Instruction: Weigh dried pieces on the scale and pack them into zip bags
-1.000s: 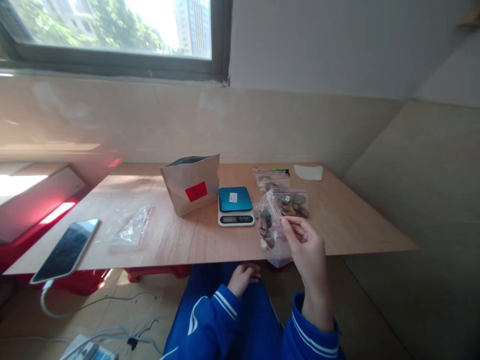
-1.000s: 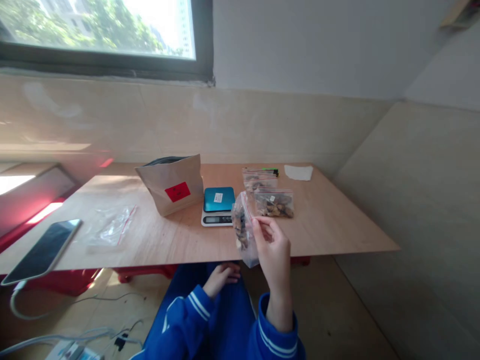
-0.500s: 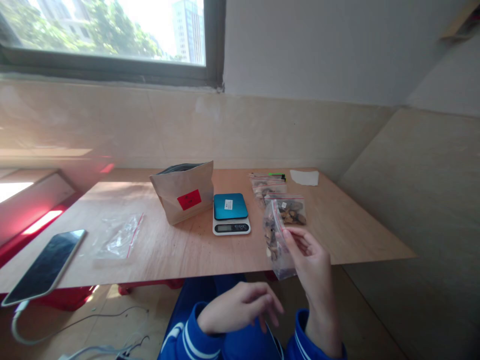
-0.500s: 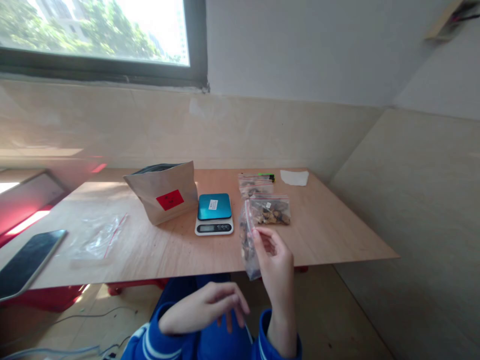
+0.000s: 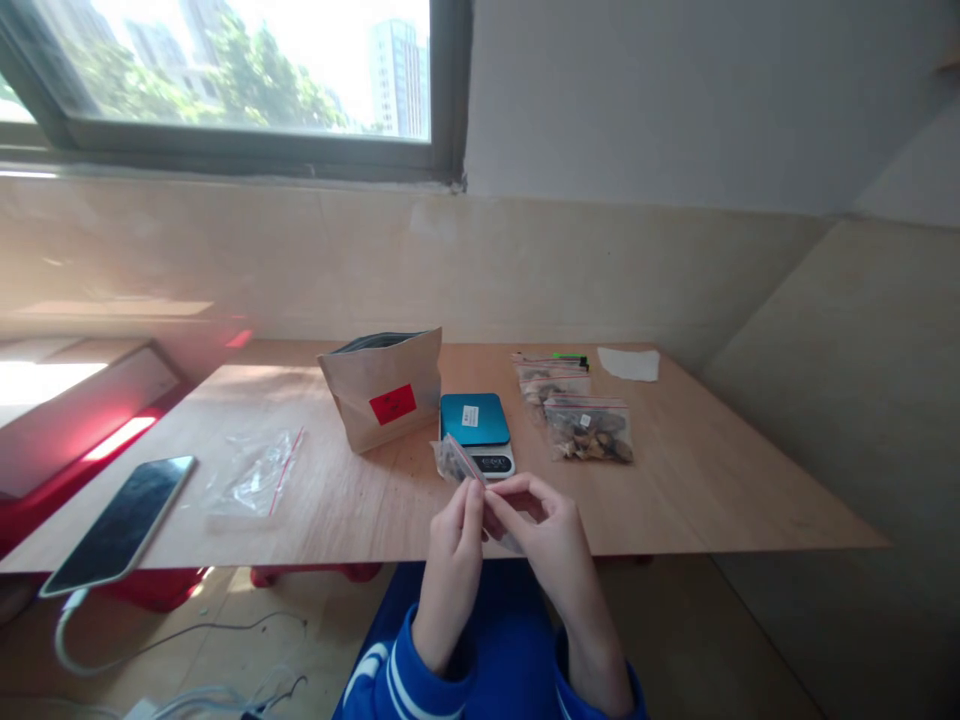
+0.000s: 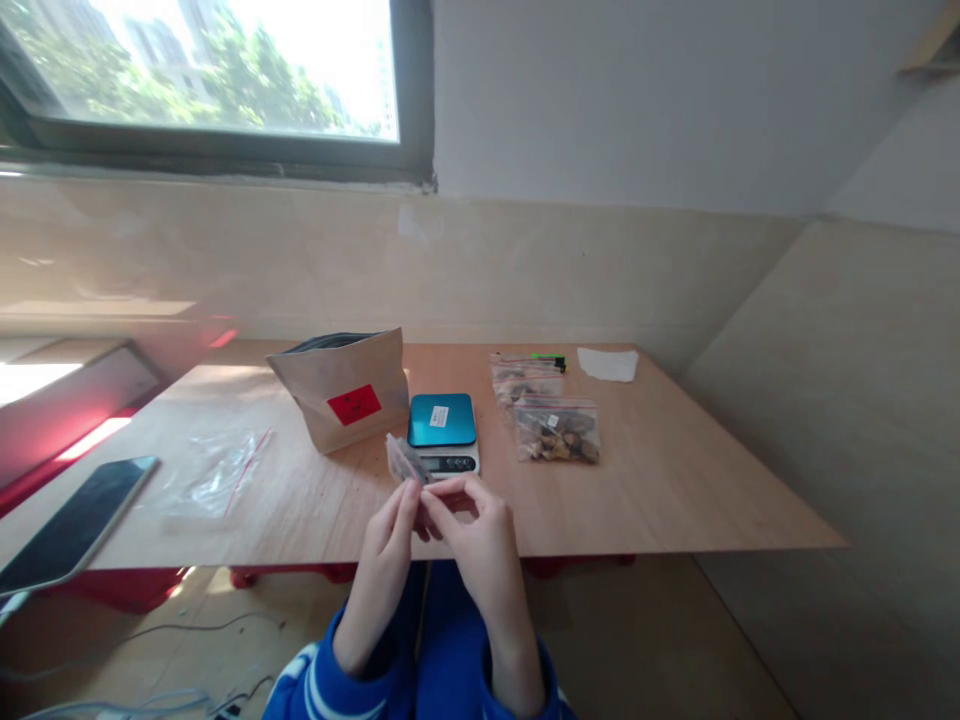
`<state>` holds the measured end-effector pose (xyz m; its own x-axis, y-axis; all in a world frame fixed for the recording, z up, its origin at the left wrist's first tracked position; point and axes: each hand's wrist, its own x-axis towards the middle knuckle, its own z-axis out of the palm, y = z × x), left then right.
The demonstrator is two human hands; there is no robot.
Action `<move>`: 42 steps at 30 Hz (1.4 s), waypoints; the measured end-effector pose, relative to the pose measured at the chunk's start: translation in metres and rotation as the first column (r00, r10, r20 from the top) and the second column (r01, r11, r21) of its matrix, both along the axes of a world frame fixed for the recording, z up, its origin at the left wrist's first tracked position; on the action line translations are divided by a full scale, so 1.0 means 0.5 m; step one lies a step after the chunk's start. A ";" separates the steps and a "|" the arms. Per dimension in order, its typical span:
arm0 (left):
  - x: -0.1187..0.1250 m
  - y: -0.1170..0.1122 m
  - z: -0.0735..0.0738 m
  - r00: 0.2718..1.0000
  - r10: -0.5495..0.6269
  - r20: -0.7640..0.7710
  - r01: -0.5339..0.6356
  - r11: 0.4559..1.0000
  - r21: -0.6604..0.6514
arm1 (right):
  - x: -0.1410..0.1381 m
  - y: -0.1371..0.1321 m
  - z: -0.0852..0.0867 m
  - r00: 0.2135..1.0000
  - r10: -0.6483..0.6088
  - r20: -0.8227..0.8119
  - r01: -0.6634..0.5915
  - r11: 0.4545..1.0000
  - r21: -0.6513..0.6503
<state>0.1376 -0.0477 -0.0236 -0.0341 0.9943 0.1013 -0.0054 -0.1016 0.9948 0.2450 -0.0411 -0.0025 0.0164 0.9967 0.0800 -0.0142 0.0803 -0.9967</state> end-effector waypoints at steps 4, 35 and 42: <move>-0.017 0.007 -0.004 0.999 -0.048 0.013 0.048 0.999 0.021 | -0.012 0.003 -0.001 0.995 0.057 -0.084 -0.057 0.998 -0.003; -0.058 0.028 -0.083 0.952 0.084 0.296 -0.024 0.980 -0.199 | -0.046 0.056 0.057 0.875 -0.210 0.435 -0.051 0.855 0.516; -0.090 0.027 -0.101 0.976 0.138 0.168 -0.113 0.982 -0.150 | -0.059 0.102 0.052 0.773 0.253 0.582 -0.468 0.846 0.254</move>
